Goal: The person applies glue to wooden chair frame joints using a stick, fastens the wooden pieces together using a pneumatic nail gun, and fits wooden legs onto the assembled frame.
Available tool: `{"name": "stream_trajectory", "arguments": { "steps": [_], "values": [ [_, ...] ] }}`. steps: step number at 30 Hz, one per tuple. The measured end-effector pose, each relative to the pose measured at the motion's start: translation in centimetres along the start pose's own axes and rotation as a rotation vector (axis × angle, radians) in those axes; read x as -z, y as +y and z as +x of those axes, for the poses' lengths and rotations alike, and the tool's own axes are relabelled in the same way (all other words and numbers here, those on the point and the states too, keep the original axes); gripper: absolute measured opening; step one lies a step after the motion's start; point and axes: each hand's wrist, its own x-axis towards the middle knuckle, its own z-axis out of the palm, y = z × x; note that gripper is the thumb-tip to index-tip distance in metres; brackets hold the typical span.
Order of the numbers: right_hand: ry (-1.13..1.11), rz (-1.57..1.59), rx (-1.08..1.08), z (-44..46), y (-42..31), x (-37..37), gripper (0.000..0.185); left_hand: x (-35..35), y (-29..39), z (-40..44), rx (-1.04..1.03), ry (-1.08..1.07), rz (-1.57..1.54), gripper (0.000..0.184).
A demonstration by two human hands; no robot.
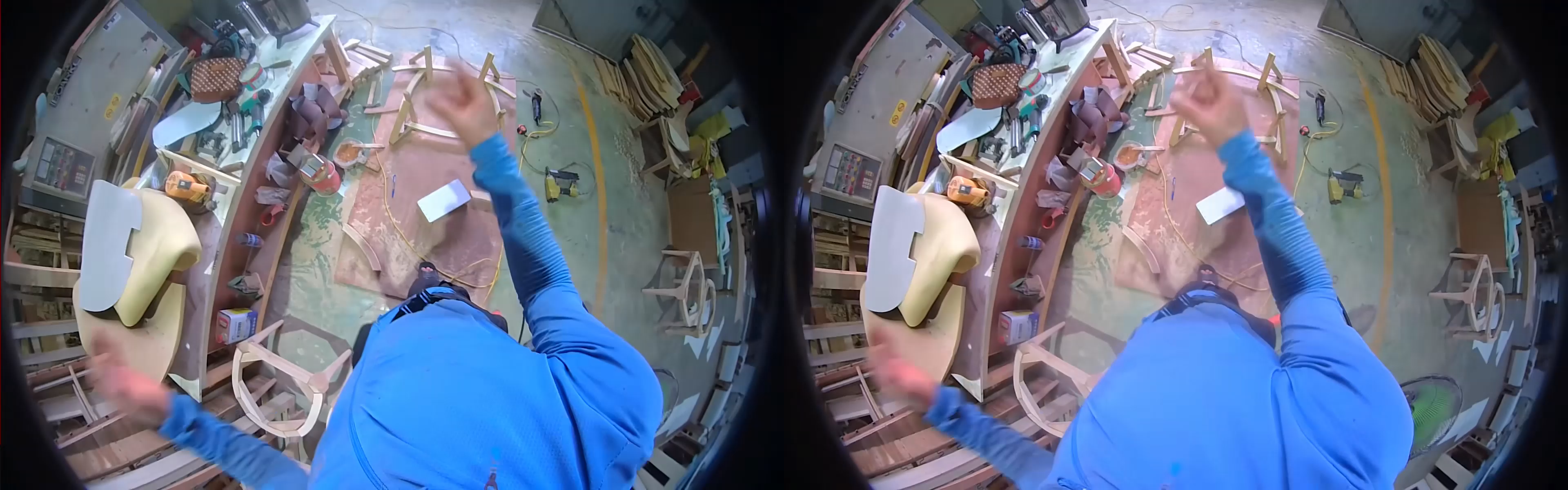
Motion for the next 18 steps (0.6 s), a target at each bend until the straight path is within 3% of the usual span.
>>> {"name": "stream_trajectory", "arguments": {
  "steps": [1,4,7,18],
  "values": [
    [-0.008,0.099,0.109,1.3,-5.0,-0.6,0.067,-0.5,1.5,2.1,-0.095,0.012,-0.016,0.02],
    [-0.106,-0.029,0.465,0.8,-17.8,-0.7,0.079,-2.0,2.9,5.1,-0.278,-0.033,-0.069,0.02],
    [-0.109,-0.144,0.711,-3.7,-24.7,-1.7,0.077,-3.8,0.8,6.1,-0.286,-0.114,-0.132,0.019],
    [0.045,-0.574,0.941,-19.2,-35.9,-7.3,0.071,-7.8,-5.5,7.3,-0.195,-0.337,-0.343,0.018]
  ]
}}
